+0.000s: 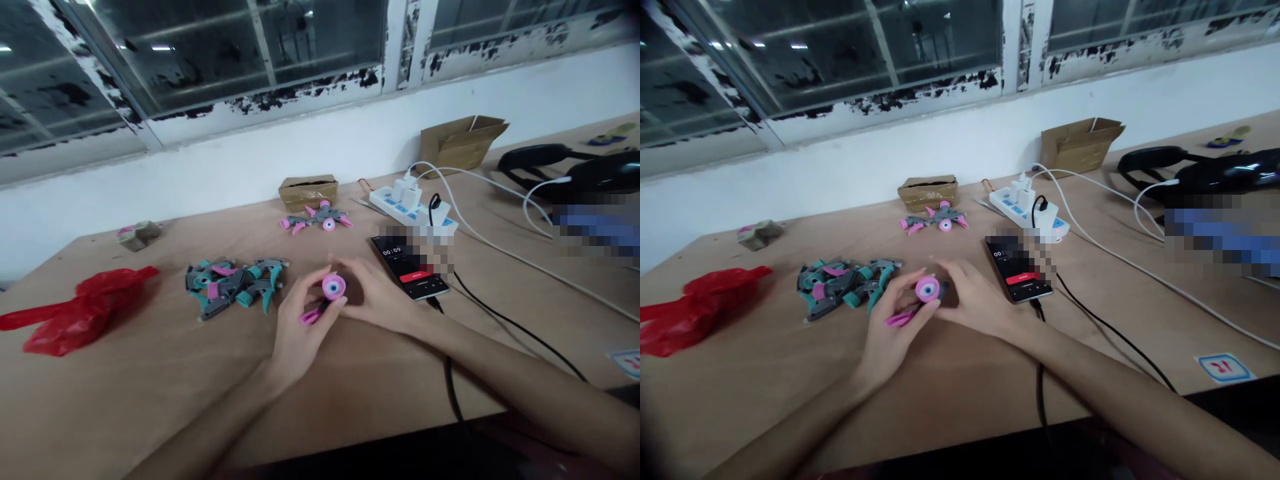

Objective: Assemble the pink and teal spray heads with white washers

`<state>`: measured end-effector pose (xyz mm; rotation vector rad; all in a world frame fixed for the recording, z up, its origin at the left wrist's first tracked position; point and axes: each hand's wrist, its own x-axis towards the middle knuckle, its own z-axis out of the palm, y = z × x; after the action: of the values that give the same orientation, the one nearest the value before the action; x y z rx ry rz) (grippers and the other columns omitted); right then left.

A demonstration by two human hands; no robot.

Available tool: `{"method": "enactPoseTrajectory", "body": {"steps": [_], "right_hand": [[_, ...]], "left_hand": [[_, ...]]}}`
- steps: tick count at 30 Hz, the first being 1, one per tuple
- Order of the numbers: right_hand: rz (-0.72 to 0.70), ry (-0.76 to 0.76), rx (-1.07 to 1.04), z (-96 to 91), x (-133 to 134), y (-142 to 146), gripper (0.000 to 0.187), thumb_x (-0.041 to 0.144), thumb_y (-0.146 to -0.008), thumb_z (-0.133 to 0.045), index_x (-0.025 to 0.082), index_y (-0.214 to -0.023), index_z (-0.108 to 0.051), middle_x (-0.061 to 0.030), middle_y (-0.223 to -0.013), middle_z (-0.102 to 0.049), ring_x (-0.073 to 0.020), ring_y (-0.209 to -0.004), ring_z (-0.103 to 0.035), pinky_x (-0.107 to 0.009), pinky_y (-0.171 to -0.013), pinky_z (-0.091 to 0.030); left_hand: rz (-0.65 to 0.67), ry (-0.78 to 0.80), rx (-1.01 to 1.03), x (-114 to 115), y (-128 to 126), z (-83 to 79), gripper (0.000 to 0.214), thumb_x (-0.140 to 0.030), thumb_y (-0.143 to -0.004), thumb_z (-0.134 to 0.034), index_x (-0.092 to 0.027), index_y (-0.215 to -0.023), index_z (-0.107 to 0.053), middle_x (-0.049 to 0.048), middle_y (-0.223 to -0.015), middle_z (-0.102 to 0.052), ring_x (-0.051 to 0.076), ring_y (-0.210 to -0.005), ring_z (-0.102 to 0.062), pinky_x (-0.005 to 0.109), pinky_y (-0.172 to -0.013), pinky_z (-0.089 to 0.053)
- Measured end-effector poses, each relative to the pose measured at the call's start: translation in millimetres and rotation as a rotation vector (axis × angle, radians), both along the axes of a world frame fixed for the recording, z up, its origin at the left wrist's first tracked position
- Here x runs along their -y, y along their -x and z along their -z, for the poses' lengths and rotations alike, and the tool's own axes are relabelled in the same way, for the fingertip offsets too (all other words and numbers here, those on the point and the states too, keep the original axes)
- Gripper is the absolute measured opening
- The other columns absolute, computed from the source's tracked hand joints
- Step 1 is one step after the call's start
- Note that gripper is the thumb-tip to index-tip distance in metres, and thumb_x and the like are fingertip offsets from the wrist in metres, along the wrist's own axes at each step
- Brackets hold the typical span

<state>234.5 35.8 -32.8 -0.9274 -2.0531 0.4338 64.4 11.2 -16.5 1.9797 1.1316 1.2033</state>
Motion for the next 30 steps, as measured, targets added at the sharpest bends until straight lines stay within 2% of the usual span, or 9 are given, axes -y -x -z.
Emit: {"method": "enactPoseTrajectory", "body": {"steps": [3, 6, 8, 12, 18, 21, 24, 27, 30], "right_hand": [[-0.131, 0.106, -0.009, -6.3, 12, 7, 0.038, 0.028, -0.076, -0.064, 0.020, -0.110, -0.050, -0.0044, -0.106, -0.064, -0.0179, -0.094, -0.062, -0.031, -0.079, -0.049], [-0.104, 0.160, -0.010, -6.7, 17, 10, 0.025, 0.026, -0.076, -0.064, 0.021, -0.098, -0.055, -0.0006, -0.092, -0.068, -0.0151, -0.080, -0.065, -0.025, -0.068, -0.049], [-0.060, 0.114, 0.002, -4.0, 15, 9, 0.018, 0.026, -0.076, -0.064, 0.020, -0.091, -0.057, -0.0001, -0.087, -0.068, -0.0148, -0.076, -0.064, -0.025, -0.066, -0.048], [0.058, -0.041, 0.029, 1.7, 10, 5, 0.012, 0.026, -0.079, -0.062, 0.019, -0.088, -0.056, -0.0024, -0.086, -0.065, -0.0157, -0.077, -0.061, -0.026, -0.066, -0.046], [0.100, -0.127, 0.155, 2.7, 17, 8, 0.010, 0.028, -0.082, -0.056, 0.018, -0.081, -0.052, -0.0044, -0.081, -0.056, -0.0165, -0.072, -0.055, -0.028, -0.059, -0.045], [0.107, -0.119, 0.157, 1.5, 21, 10, 0.009, 0.027, -0.083, -0.052, 0.018, -0.086, -0.053, -0.0064, -0.087, -0.053, -0.0180, -0.076, -0.054, -0.031, -0.063, -0.048], [0.094, -0.111, 0.081, -0.1, 23, 12, 0.015, 0.020, -0.084, -0.050, 0.019, -0.098, -0.052, -0.0085, -0.097, -0.054, -0.0211, -0.091, -0.054, -0.036, -0.075, -0.050], [0.057, -0.099, 0.006, 0.8, 24, 16, 0.026, 0.011, -0.084, -0.047, 0.020, -0.108, -0.049, -0.0094, -0.109, -0.055, -0.0220, -0.104, -0.051, -0.040, -0.088, -0.046], [0.055, -0.076, -0.030, 5.5, 25, 20, 0.029, 0.008, -0.084, -0.042, 0.021, -0.109, -0.046, -0.0111, -0.119, -0.053, -0.0235, -0.114, -0.048, -0.045, -0.093, -0.042]], "left_hand": [[-0.028, -0.014, 0.038, 19, 7, 6.5, 0.035, -0.022, -0.078, -0.064, -0.026, -0.111, -0.053, 0.0034, -0.110, -0.059, 0.018, -0.098, -0.061, 0.033, -0.084, -0.053], [-0.061, -0.103, -0.028, 20, 12, 9.3, 0.034, -0.020, -0.075, -0.067, -0.026, -0.107, -0.056, 0.0029, -0.103, -0.060, 0.018, -0.093, -0.061, 0.032, -0.077, -0.055], [-0.068, -0.153, -0.045, 17, 14, 8.8, 0.035, -0.018, -0.074, -0.068, -0.024, -0.107, -0.056, 0.0035, -0.102, -0.060, 0.017, -0.091, -0.061, 0.032, -0.077, -0.054], [-0.083, -0.237, -0.062, 12, 18, 5.3, 0.030, -0.016, -0.074, -0.067, -0.021, -0.101, -0.056, 0.0042, -0.104, -0.060, 0.018, -0.099, -0.057, 0.037, -0.090, -0.046], [-0.085, -0.291, -0.089, 16, 20, 0.6, 0.017, -0.015, -0.075, -0.067, -0.022, -0.089, -0.059, 0.0033, -0.108, -0.057, 0.018, -0.102, -0.056, 0.037, -0.091, -0.043], [-0.081, -0.297, -0.110, 20, 18, -0.5, 0.013, -0.016, -0.078, -0.064, -0.024, -0.087, -0.062, 0.0025, -0.109, -0.057, 0.018, -0.103, -0.055, 0.038, -0.093, -0.042], [-0.105, -0.272, -0.144, 21, 16, -0.4, 0.011, -0.018, -0.080, -0.062, -0.026, -0.087, -0.063, 0.0021, -0.109, -0.057, 0.019, -0.104, -0.054, 0.040, -0.095, -0.041], [-0.136, -0.231, -0.165, 19, 14, -0.6, 0.010, -0.020, -0.081, -0.061, -0.027, -0.088, -0.063, 0.0023, -0.108, -0.057, 0.020, -0.104, -0.053, 0.042, -0.095, -0.041], [-0.127, -0.143, -0.156, 18, 12, -1.6, 0.009, -0.021, -0.083, -0.058, -0.026, -0.088, -0.063, 0.0026, -0.101, -0.059, 0.019, -0.099, -0.056, 0.039, -0.089, -0.045]]}}
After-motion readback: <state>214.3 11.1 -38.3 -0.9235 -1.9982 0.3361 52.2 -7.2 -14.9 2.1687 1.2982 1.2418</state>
